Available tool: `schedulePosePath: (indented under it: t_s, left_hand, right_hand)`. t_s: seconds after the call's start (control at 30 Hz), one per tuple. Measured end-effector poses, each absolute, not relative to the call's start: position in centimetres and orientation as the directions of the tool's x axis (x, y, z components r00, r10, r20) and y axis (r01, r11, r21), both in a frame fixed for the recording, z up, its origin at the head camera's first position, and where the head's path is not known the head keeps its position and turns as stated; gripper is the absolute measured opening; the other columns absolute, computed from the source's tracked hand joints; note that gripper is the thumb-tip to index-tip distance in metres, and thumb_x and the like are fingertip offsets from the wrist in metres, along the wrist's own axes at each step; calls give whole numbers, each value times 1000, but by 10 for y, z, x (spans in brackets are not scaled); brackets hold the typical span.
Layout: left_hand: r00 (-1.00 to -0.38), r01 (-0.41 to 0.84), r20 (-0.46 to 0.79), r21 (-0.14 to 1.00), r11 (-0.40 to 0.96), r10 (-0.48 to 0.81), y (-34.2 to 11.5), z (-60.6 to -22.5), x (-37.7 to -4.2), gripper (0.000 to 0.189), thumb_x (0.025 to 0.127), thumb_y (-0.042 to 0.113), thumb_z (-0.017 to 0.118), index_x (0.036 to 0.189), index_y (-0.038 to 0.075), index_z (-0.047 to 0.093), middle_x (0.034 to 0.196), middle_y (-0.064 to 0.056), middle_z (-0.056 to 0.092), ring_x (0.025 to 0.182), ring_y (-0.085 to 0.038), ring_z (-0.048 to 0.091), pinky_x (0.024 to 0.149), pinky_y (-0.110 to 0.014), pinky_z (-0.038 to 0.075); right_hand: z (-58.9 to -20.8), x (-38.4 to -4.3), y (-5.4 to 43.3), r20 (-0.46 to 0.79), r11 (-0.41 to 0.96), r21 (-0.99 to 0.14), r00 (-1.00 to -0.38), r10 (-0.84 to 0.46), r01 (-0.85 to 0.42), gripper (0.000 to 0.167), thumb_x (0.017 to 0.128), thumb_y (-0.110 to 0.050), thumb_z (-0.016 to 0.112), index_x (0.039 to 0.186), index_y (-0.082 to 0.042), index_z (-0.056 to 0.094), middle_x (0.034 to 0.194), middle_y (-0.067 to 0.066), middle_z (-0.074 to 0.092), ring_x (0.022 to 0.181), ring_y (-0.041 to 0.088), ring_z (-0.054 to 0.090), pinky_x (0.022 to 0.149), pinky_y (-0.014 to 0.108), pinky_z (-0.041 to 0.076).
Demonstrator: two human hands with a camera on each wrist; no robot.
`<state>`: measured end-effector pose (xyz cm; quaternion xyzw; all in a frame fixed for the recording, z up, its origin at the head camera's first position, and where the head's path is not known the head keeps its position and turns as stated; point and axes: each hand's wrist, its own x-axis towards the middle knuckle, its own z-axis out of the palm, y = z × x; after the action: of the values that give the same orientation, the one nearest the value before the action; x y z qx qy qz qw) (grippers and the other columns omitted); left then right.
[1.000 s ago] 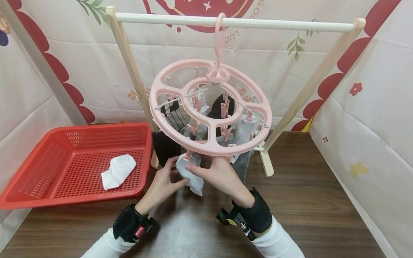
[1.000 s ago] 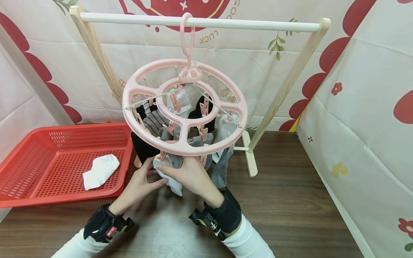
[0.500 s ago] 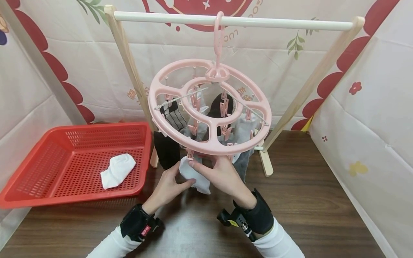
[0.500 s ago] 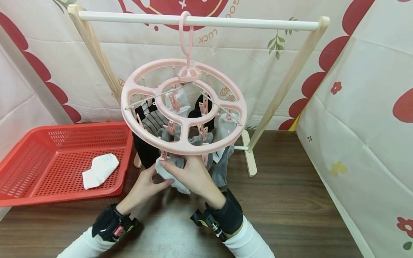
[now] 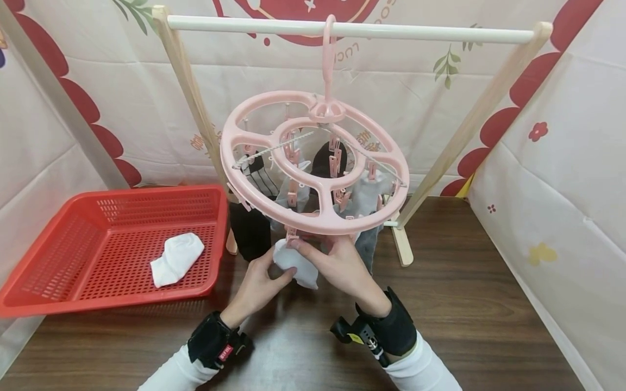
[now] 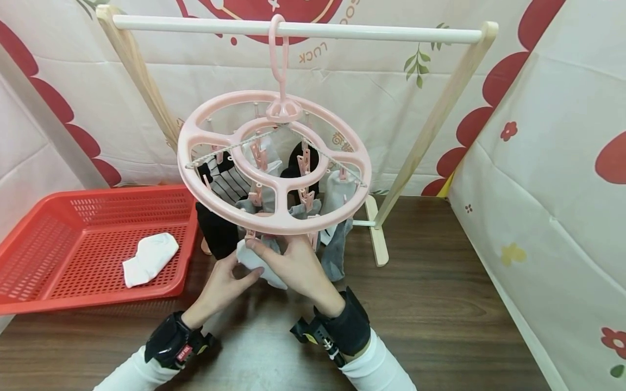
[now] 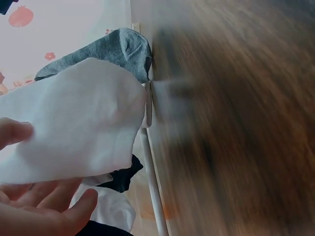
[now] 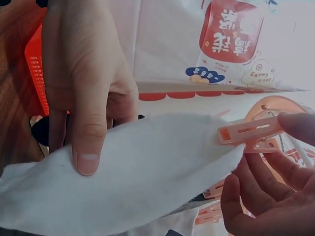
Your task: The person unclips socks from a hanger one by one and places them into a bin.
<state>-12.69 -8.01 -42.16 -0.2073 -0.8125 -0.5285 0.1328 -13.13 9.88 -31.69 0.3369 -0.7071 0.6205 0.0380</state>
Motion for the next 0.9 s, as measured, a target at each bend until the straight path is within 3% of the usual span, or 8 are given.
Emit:
schedulePosePath:
  t_s: [0.17,0.3,0.63,0.9]
  left_hand:
    - [-886,463,424,814,350,187,-76,-421,-125,33,81,2,73,112,-1,64,100,-9,70,89,-18,65,74,-38,52]
    - [-889,458,419,826,330,184,-73,-423,-123,25,83,1,72,107,0,66,97,-9,71,86,-16,65,72,-31,52]
    - [-891,453,409,834,315,199,-70,-423,-118,14,87,-3,66,101,0,68,92,-9,70,80,-15,65,67,-30,52]
    - [-898,436,388,843,315,206,-69,-424,-118,20,92,-4,57,108,4,65,98,-8,69,85,-18,64,70,-33,51]
  right_hand:
    - [-317,-131,100,472,-53,-864,-771,-428,-500,26,91,6,61,116,4,60,109,22,62,101,23,62,94,39,45]
    - [-318,-130,100,466,-77,-873,-778,-422,-481,27,92,7,58,119,6,56,108,20,62,99,23,63,91,38,48]
    - [-318,-132,103,499,-60,-848,-754,-427,-526,27,95,5,54,122,2,53,97,13,61,91,22,60,85,34,48]
    - [-318,-133,106,513,-18,-836,-770,-380,-548,24,96,4,52,119,1,55,89,12,61,84,24,57,76,32,44]
